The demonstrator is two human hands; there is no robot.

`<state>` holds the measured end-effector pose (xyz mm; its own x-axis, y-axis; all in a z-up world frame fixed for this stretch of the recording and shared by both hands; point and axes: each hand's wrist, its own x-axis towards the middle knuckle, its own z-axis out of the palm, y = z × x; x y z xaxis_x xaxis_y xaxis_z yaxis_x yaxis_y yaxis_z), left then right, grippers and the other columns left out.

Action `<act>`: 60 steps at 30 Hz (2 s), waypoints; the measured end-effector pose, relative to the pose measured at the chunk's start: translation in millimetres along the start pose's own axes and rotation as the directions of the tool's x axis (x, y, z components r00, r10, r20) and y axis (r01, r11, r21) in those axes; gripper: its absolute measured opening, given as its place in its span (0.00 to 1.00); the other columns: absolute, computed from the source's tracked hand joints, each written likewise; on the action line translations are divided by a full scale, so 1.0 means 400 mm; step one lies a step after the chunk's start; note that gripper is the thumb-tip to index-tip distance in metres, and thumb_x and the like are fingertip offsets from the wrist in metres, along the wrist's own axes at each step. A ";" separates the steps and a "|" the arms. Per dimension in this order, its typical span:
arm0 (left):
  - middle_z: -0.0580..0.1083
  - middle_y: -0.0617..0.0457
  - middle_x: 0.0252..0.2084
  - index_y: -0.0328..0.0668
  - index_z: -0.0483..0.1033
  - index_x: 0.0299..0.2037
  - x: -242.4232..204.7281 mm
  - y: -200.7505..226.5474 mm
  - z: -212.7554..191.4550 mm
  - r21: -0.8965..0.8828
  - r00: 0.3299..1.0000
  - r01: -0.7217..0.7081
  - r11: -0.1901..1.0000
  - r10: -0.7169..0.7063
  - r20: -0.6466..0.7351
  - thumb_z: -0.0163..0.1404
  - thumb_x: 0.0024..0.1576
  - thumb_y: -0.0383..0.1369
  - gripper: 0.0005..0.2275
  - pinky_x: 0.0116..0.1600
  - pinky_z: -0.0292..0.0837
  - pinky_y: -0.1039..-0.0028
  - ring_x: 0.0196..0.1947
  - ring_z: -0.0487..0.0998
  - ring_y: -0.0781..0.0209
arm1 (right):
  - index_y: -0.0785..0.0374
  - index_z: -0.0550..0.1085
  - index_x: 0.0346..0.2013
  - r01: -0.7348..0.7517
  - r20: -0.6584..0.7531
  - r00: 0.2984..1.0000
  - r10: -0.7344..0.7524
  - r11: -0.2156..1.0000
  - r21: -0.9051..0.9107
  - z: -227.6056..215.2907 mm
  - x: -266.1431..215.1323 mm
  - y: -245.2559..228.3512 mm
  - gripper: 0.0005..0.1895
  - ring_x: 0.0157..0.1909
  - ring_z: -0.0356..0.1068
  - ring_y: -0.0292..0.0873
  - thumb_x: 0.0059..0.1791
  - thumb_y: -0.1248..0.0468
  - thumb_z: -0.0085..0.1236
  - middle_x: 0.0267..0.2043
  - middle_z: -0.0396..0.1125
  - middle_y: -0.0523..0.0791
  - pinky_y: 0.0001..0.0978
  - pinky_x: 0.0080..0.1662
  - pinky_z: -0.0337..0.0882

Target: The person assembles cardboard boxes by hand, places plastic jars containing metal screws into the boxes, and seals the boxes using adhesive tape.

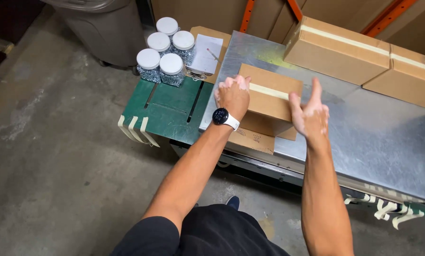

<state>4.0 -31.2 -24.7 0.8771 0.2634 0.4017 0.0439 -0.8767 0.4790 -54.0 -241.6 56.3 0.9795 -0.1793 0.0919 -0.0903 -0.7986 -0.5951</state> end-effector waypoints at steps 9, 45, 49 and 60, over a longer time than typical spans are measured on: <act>0.84 0.34 0.40 0.43 0.80 0.47 0.068 -0.077 -0.047 -0.149 0.938 0.085 0.985 -0.029 0.344 0.31 0.69 0.63 0.33 0.61 0.76 0.39 0.53 0.86 0.26 | 0.26 0.43 0.87 0.019 0.366 0.929 0.047 0.985 -0.174 -0.006 0.114 0.038 0.43 0.78 0.62 0.70 0.60 0.30 0.42 0.78 0.64 0.59 0.69 0.76 0.59; 0.66 0.17 0.75 0.52 0.30 0.88 0.111 -0.058 -0.296 -0.171 0.739 0.203 0.964 -0.036 0.672 0.68 0.52 0.66 0.65 0.78 0.59 0.31 0.77 0.66 0.19 | 0.45 0.35 0.90 0.501 0.644 0.751 -0.142 0.759 -0.416 -0.056 0.038 -0.198 0.98 0.92 0.26 0.58 0.21 0.19 0.83 0.92 0.28 0.58 0.59 0.78 0.49; 0.69 0.25 0.74 0.56 0.49 0.88 0.097 -0.272 -0.196 -0.733 0.827 0.338 0.591 0.185 0.531 0.47 0.67 0.36 0.36 0.71 0.75 0.48 0.68 0.75 0.33 | 0.43 0.38 0.89 0.520 0.587 0.784 -0.202 0.729 -0.445 -0.022 0.058 -0.137 0.95 0.86 0.43 0.56 0.20 0.19 0.81 0.82 0.48 0.54 0.59 0.70 0.60; 0.31 0.53 0.90 0.57 0.33 0.89 -0.088 -0.212 -0.126 -0.826 0.783 0.495 0.270 0.273 0.559 0.11 0.74 0.64 0.37 0.86 0.13 0.48 0.87 0.23 0.48 | 0.44 0.46 0.88 0.527 0.548 0.795 -0.260 0.744 -0.410 -0.012 0.043 -0.128 0.86 0.82 0.51 0.56 0.25 0.25 0.80 0.76 0.55 0.53 0.56 0.67 0.61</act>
<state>-54.5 54.2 -40.1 0.9660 -0.2583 0.0089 0.0514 0.2257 0.9728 -33.3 -206.7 92.1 0.9007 0.3802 -0.2102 0.3747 -0.9247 -0.0669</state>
